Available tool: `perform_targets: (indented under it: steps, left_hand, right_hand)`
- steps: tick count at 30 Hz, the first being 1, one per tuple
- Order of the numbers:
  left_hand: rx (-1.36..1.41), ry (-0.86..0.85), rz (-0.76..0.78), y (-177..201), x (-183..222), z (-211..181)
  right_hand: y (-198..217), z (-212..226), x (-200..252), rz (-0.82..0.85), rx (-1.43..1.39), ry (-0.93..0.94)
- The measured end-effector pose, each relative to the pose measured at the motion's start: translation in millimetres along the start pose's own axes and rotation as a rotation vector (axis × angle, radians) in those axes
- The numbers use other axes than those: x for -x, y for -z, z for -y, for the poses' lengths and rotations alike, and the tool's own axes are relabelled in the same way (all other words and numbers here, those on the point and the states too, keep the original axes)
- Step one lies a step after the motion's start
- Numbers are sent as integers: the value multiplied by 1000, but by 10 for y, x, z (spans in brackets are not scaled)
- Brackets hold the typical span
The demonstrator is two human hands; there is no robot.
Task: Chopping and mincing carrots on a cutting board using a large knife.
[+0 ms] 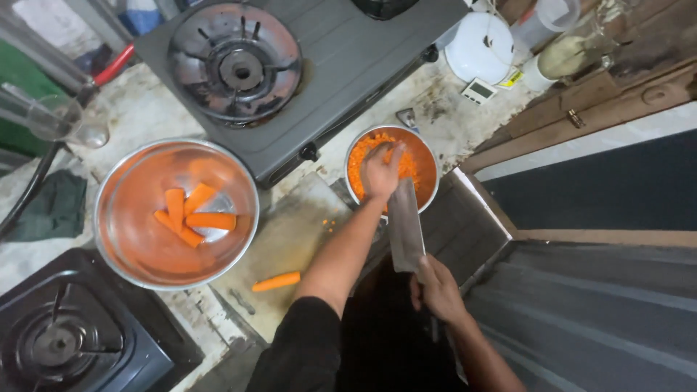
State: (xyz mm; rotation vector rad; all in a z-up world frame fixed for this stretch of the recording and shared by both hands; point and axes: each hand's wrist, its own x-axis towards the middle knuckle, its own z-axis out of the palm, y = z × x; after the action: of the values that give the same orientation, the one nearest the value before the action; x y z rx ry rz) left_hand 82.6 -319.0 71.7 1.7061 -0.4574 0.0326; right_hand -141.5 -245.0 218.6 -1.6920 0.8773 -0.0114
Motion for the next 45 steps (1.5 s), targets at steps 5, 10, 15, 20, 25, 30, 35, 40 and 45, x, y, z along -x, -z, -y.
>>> perform_targets:
  steps: [5,10,15,20,25,30,35,40,45]
  left_hand:
    - [52,142,-4,-111,-249,375]
    - [177,297,61,49,-354,240]
    - [796,790,306,781,-516,-734]
    - [-70,78,297,495,-353,255]
    - [-259,-358,116,575,-141,-285]
    - [-486,-413,784,283,315,-873]
    - [-548,-443,567,-127,474,-701]
    - [-740,-124,613,-110,428,-458]
    - [-992,95,547,291,490,-516]
  right_hand:
    - [354,163,165,-111,-96,47]
    - [935,-461,-263,-160,180,160]
    - [971,91,-443,-150,527,-9]
    - [1099,328,-789,-37,867,-52]
    - [1252,381,-1089,88,1061,-32]
    - [1420,227,-1339,130,1260,409]
    - [1711,94,-1600,240,1233,589]
    - [2110,-10,-1616,289,1218,778]
    - [2850,-268,-1427,132,1363,713]
